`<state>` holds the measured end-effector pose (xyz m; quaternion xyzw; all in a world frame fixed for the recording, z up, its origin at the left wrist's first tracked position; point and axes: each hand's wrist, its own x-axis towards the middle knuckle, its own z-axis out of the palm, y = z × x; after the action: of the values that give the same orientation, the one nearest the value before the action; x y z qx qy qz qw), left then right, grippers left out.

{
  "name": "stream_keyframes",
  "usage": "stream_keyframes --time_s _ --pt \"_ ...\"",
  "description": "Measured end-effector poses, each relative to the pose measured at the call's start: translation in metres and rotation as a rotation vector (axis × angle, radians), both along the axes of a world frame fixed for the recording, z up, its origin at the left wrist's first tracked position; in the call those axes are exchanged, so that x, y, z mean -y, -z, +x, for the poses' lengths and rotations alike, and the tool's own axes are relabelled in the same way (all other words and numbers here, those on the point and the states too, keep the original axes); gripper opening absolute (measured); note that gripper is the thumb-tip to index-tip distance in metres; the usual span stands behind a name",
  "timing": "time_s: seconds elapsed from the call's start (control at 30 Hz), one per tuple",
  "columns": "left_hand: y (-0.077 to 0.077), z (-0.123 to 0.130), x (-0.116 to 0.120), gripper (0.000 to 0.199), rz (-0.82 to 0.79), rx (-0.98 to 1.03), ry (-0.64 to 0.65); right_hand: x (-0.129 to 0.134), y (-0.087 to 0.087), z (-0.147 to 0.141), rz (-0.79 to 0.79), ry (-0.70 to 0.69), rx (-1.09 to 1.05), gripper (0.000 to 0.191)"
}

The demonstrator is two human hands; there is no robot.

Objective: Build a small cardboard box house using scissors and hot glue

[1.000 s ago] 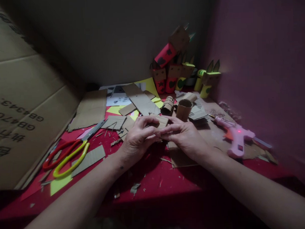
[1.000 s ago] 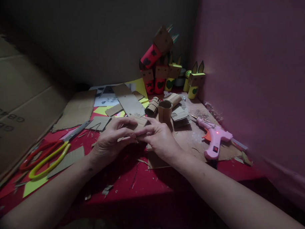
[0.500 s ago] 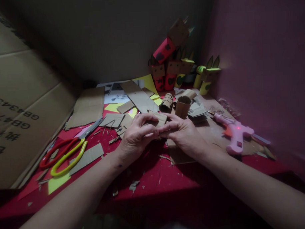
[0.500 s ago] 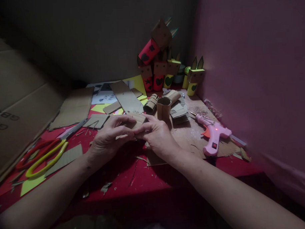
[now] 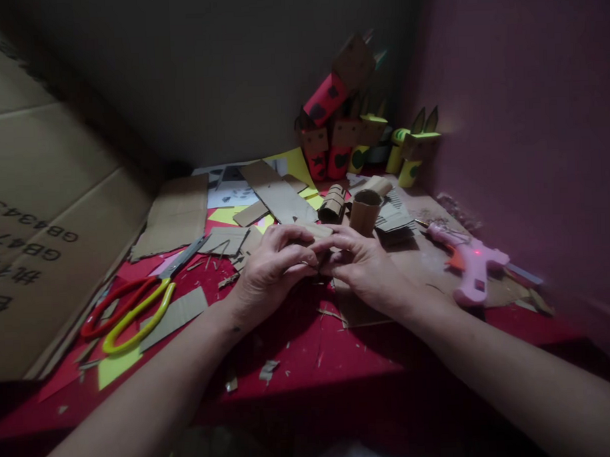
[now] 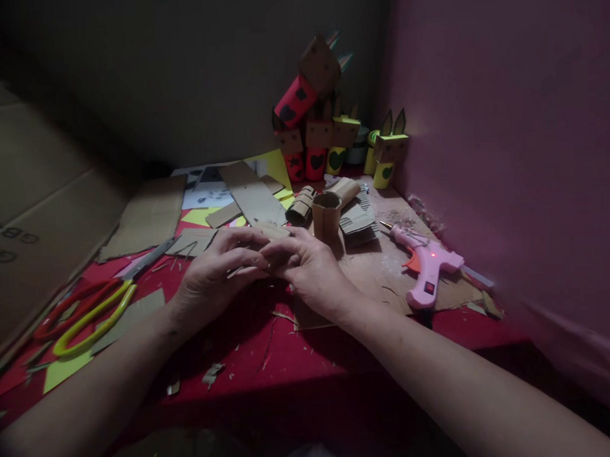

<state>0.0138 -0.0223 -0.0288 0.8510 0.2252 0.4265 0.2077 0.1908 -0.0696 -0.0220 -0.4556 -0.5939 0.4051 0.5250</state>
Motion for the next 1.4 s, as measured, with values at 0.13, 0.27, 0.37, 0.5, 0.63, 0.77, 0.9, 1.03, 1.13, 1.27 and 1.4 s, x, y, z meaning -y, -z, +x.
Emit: stream_keyframes --time_s 0.13,0.27,0.37,0.5,0.63,0.77,0.9,1.03,1.13,1.27,1.4 --pt "0.0005 0.0000 0.0017 0.009 0.029 0.006 0.008 0.0010 -0.0001 -0.0033 0.017 -0.001 0.018 0.021" --pt "-0.0014 0.0012 0.0055 0.008 0.012 0.035 0.019 0.0013 -0.0004 -0.0045 0.013 -0.009 0.010 0.019" --pt "-0.0015 0.0029 0.0075 0.010 -0.045 0.067 0.019 0.0004 -0.0002 -0.0047 0.036 -0.005 0.017 0.019" --pt "0.0009 0.0041 0.0073 0.013 -0.051 0.085 0.005 -0.0012 0.0013 -0.0058 0.025 -0.004 0.026 0.019" --pt "0.0014 0.0040 0.0055 0.013 0.015 0.060 -0.010 -0.0023 0.0035 -0.0071 0.013 -0.002 -0.018 0.019" --pt "-0.0012 0.0029 0.0052 0.012 0.092 -0.007 -0.033 -0.0027 0.0039 -0.0073 0.020 0.001 -0.042 0.019" --pt "-0.0027 0.0023 0.0059 0.011 0.103 -0.029 -0.045 -0.0028 0.0036 -0.0068 0.001 -0.008 -0.037 0.017" --pt "-0.0022 0.0020 0.0045 0.009 0.150 -0.034 -0.044 -0.0028 0.0046 -0.0070 0.006 -0.004 -0.021 0.019" --pt "-0.0022 0.0009 0.0027 0.009 0.166 -0.047 -0.037 -0.0024 0.0048 -0.0071 0.026 -0.019 -0.009 0.019" --pt "-0.0042 -0.0006 0.0017 0.006 0.188 -0.069 -0.039 -0.0007 0.0037 -0.0065 0.070 -0.004 0.086 0.023" --pt "-0.0076 -0.0026 0.0010 0.009 0.178 -0.089 -0.016 0.0013 0.0052 -0.0069 0.100 -0.022 0.155 0.025"
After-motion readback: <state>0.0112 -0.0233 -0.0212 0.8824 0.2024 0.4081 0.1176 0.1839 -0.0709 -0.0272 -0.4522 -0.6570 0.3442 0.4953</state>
